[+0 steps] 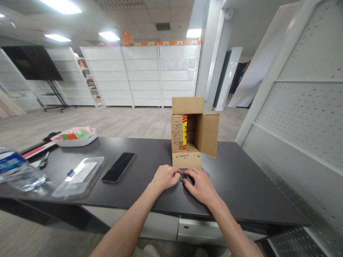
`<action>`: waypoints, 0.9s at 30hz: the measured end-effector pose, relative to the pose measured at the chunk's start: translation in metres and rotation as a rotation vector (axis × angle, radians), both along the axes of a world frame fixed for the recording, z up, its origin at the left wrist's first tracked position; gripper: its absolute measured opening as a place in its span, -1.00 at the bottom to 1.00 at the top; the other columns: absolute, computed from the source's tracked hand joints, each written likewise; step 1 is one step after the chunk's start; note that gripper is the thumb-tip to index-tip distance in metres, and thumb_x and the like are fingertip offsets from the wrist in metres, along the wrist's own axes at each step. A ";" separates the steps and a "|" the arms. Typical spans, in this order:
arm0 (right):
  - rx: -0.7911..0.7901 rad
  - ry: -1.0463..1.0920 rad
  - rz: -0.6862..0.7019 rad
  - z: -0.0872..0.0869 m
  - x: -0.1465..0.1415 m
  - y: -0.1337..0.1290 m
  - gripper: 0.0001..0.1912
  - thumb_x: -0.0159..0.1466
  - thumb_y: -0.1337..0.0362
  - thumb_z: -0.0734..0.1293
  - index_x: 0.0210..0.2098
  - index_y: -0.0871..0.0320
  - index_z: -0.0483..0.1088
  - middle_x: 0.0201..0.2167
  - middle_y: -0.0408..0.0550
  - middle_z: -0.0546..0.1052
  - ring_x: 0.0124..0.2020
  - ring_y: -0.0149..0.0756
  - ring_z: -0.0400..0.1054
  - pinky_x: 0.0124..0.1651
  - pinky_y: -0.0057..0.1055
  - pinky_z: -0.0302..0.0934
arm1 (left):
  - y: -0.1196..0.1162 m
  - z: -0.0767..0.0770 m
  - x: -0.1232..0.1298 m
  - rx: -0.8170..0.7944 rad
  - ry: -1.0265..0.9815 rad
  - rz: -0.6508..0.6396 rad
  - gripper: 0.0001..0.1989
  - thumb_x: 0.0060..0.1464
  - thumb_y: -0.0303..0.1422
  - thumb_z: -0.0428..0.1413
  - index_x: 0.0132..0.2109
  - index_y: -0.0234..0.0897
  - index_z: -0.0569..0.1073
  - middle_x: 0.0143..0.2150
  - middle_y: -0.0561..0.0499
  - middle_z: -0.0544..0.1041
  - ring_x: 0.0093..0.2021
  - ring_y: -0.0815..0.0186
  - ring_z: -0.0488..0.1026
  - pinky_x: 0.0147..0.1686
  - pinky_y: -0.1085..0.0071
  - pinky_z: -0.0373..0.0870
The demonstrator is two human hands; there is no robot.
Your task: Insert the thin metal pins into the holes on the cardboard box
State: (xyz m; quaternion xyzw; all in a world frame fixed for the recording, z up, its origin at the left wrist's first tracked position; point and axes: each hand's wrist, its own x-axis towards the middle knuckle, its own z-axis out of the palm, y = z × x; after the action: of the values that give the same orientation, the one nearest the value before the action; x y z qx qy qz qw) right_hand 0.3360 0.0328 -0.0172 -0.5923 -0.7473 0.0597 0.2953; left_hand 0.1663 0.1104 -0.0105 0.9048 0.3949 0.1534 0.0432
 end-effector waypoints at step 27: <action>-0.006 0.008 0.010 -0.002 0.001 0.001 -0.75 0.18 0.34 0.27 -0.14 0.07 0.44 -0.16 -0.05 0.45 -0.11 -0.21 0.26 -0.03 -0.28 0.09 | 0.000 0.000 0.001 -0.029 -0.004 0.023 -0.68 0.07 -0.36 -0.06 -0.19 -0.14 0.59 -0.31 -0.03 0.61 -0.31 0.26 0.53 -0.22 0.40 0.37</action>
State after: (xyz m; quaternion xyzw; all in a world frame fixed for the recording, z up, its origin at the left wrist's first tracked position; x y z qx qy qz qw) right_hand 0.3366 0.0334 -0.0188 -0.5892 -0.7489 0.0656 0.2962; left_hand 0.1670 0.1104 -0.0109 0.8991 0.4075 0.1499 0.0551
